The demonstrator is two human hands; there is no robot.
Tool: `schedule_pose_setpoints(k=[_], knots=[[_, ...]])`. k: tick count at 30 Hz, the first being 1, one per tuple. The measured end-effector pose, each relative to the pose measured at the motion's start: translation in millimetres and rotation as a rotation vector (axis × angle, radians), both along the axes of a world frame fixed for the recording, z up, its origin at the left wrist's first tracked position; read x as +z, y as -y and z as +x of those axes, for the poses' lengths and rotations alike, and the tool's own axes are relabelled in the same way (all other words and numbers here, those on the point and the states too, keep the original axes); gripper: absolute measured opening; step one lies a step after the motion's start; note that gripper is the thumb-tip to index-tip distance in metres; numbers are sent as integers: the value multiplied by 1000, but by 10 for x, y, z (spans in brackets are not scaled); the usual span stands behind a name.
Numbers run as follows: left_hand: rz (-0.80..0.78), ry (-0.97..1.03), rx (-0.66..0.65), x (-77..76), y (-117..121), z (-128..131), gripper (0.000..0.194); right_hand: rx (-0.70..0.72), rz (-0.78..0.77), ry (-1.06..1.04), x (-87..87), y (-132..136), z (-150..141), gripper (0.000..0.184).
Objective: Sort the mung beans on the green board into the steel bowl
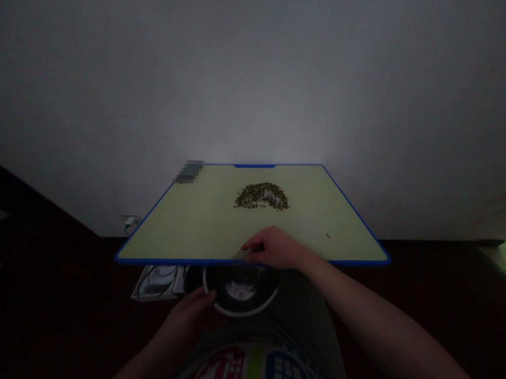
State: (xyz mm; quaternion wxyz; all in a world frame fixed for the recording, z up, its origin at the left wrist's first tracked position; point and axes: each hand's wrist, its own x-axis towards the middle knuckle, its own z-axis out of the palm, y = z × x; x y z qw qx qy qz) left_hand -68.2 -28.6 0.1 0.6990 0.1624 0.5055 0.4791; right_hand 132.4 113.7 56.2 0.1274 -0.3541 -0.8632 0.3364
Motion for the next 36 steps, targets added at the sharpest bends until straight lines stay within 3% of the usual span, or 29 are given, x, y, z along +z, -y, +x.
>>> schedule_pose_setpoints(k=[7, 13, 18, 26, 36], knots=[[3, -10, -3, 4, 2, 0, 20, -250, -75, -148, -42, -75, 205, 34], [-4, -25, 7, 21, -2, -3, 18, -525, 135, -69, -34, -372, 451, 33], [-19, -42, 15, 28, 2, -13, 19, -656, 247, 77, -66, -560, 526, 31], [-15, -39, 25, 1, 6, -11, 19, -695, 395, 154, -7, -735, 448, 29], [-9, -18, 4, 5, 1, -32, 17, -673, 381, 163, -21, -845, 434, 31]])
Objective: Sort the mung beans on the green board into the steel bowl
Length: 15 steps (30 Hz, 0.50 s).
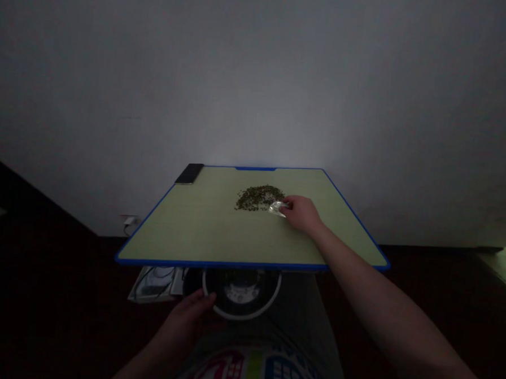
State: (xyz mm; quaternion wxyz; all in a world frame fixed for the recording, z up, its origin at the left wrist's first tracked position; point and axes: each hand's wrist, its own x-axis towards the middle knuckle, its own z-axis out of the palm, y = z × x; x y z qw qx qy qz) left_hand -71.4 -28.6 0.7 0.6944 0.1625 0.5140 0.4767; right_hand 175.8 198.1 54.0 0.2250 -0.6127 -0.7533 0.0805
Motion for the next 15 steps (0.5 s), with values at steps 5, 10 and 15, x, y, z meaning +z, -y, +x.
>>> schedule_pose_setpoints(k=[5, 10, 15], knots=[[0, 1, 3, -23, 2, -7, 16, 32, -34, 0, -3, -16, -15, 34], [21, 18, -11, -49, -6, -11, 23, 28, -28, 1, 0, -16, -34, 34], [14, 16, -7, -59, -5, -15, 24, 29, -20, 0, -6, -23, -45, 33]])
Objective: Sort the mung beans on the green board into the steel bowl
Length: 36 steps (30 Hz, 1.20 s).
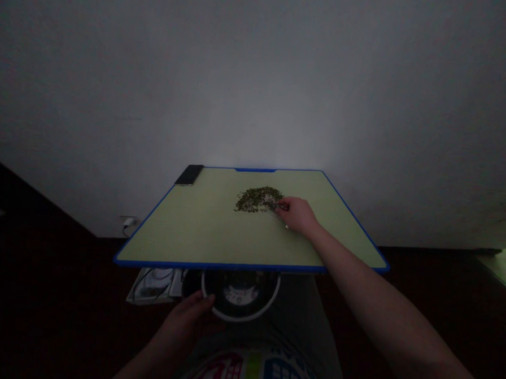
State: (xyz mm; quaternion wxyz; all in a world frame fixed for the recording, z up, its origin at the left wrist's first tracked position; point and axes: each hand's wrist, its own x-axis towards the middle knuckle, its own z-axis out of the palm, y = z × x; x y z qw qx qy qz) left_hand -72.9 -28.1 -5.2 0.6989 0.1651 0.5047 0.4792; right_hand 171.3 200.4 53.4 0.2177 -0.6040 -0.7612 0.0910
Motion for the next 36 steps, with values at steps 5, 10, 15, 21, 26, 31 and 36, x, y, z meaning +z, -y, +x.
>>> schedule_pose_setpoints(k=[5, 10, 15, 21, 26, 31, 36], knots=[[3, -6, -14, -11, 4, 1, 29, -8, 14, -9, -25, -16, 16, 33], [-7, -15, -3, -30, -1, -2, 27, -8, 22, -18, -26, -22, 8, 32], [-5, -27, 2, 29, 6, 4, 22, -8, 10, -16, -19, -44, -8, 31], [-5, -18, -2, 25, 11, 11, 24, 18, -9, -39, -19, -68, -3, 31], [-1, -30, 1, -5, 6, 0, 26, 28, -23, -34, -11, -60, -18, 32], [-19, -29, 0, 28, -1, -2, 26, 54, -17, -16, 0, -56, -59, 32], [-8, -32, -2, 52, 8, 5, 24, 63, -2, 15, 2, -64, -121, 32]])
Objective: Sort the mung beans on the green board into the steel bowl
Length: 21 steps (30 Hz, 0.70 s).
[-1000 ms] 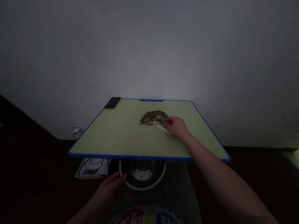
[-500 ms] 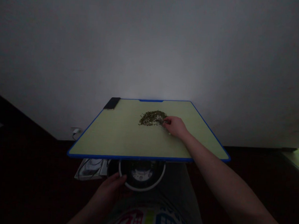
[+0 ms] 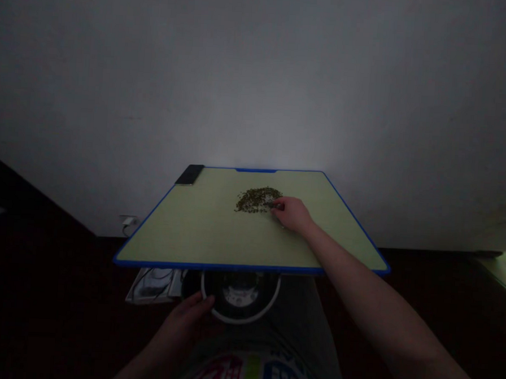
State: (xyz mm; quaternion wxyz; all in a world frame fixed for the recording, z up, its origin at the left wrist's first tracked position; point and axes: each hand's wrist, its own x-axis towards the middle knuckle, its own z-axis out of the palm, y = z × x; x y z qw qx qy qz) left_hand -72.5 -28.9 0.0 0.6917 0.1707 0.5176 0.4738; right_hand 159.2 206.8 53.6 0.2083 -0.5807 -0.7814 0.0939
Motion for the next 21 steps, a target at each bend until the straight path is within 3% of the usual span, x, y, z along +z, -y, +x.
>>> schedule_pose_setpoints(k=[14, 21], knots=[[15, -6, -11, -63, 0, -18, 26, -62, 13, -2, 3, 38, 15, 29], [9, 18, -13, -16, 2, -2, 24, -87, 39, 11, 10, 71, 1, 27]])
